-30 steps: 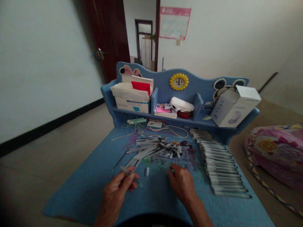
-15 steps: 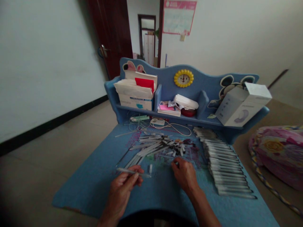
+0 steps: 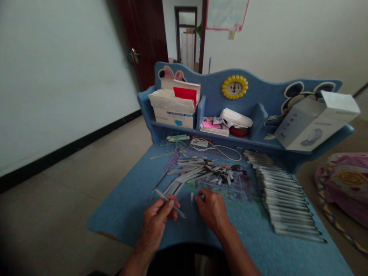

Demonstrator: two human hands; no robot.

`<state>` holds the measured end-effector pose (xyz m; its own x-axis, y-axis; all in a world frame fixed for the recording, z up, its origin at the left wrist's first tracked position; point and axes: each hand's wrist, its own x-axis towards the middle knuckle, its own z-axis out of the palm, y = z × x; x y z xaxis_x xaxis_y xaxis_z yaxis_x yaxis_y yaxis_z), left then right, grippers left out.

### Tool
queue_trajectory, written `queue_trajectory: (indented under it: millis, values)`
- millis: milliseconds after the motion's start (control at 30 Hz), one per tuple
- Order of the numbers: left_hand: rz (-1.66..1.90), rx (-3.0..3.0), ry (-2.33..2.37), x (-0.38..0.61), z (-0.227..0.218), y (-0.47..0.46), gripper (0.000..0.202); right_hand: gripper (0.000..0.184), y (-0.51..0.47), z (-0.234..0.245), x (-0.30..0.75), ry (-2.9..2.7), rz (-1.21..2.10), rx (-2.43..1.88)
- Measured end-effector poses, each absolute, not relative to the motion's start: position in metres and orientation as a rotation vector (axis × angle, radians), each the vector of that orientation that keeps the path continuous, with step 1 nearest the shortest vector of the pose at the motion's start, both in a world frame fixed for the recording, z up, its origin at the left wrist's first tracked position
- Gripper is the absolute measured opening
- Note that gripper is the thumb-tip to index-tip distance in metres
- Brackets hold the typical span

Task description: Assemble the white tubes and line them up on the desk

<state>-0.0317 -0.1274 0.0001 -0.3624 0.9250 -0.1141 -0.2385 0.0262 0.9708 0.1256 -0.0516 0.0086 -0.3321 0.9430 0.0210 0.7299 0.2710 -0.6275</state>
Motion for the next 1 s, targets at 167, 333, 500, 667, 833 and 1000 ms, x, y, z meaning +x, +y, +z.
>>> queue_trajectory:
  millis: [167,333,500,667,833,1000]
  values:
    - [1.450,0.827,1.366,-0.034,0.002,-0.136,0.024,0.021,-0.046,0.012,0.102,-2.302,0.581,-1.681]
    - [1.457,0.843,1.347,-0.036,0.010,-0.141,0.022,0.014,-0.048,0.012,0.099,-2.297,0.640,-1.647]
    - [1.489,0.804,1.315,-0.035,0.013,-0.142,0.024,0.017,-0.056,0.008,0.112,-2.217,0.789,-1.526]
    - [1.463,0.842,1.331,-0.031,0.013,-0.143,0.023,0.013,-0.066,0.002,0.123,-1.799,1.162,-1.375]
    - [1.516,0.815,1.304,-0.029,0.017,-0.144,0.023,0.019,-0.086,0.011,0.127,-1.285,1.694,-1.109]
    - [1.612,0.760,1.254,-0.027,0.027,-0.145,0.020,0.019,-0.109,0.010,0.128,-0.907,1.901,-0.841]
